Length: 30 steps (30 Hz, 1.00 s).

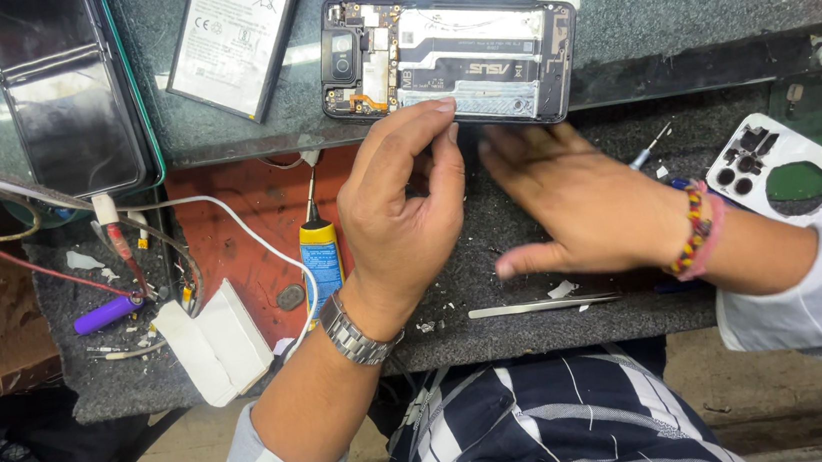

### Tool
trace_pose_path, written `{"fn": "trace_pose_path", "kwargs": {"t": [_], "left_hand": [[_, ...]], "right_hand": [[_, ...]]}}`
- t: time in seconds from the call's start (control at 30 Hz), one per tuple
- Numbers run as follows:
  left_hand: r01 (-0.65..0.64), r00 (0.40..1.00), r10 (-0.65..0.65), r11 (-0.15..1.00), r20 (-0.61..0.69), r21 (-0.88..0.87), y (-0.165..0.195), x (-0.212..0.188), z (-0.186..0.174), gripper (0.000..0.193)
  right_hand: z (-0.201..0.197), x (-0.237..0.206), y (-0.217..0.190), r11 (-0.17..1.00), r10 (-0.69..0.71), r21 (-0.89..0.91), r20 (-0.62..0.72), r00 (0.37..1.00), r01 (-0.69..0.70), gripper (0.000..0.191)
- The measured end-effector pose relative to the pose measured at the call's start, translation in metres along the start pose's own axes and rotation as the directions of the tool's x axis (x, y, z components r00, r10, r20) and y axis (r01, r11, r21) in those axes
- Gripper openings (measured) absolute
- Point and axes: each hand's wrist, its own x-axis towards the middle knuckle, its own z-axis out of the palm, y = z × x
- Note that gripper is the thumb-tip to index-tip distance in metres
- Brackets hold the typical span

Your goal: The person disassembles a smartphone using tweezers and a screwdriver. They remove the back cover, unscrew internal components, and detach a metal bracket. The phone remains open on the workbench at the end of the clip.

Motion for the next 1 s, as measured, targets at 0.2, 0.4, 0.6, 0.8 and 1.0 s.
{"fn": "trace_pose_path", "kwargs": {"t": [0.2,0.4,0.6,0.8,1.0], "left_hand": [[-0.006,1.0,0.007,1.0,0.006,-0.019,0.0,0.0,-0.001,0.021],[0.005,1.0,-0.005,1.0,0.002,-0.021,0.0,0.0,-0.001,0.021],[-0.008,1.0,0.008,1.0,-0.003,-0.022,0.001,0.0,-0.001,0.021],[-0.02,1.0,0.02,1.0,-0.013,-0.011,0.004,-0.001,-0.003,0.021],[-0.041,0.999,0.041,0.999,0.02,-0.005,0.006,0.0,-0.002,0.021]], "right_hand": [[-0.028,-0.016,0.011,0.938,-0.044,0.346,0.065,0.997,0.019,0.076],[-0.039,-0.018,0.023,0.958,0.277,0.079,0.014,0.961,-0.277,0.047],[-0.013,0.002,0.011,0.967,0.233,-0.034,-0.281,0.931,-0.253,0.018],[0.013,0.021,0.02,0.973,0.173,-0.056,-0.457,0.872,-0.223,0.013],[0.018,0.022,0.019,0.977,0.157,-0.062,-0.447,0.881,-0.206,0.01]]}}
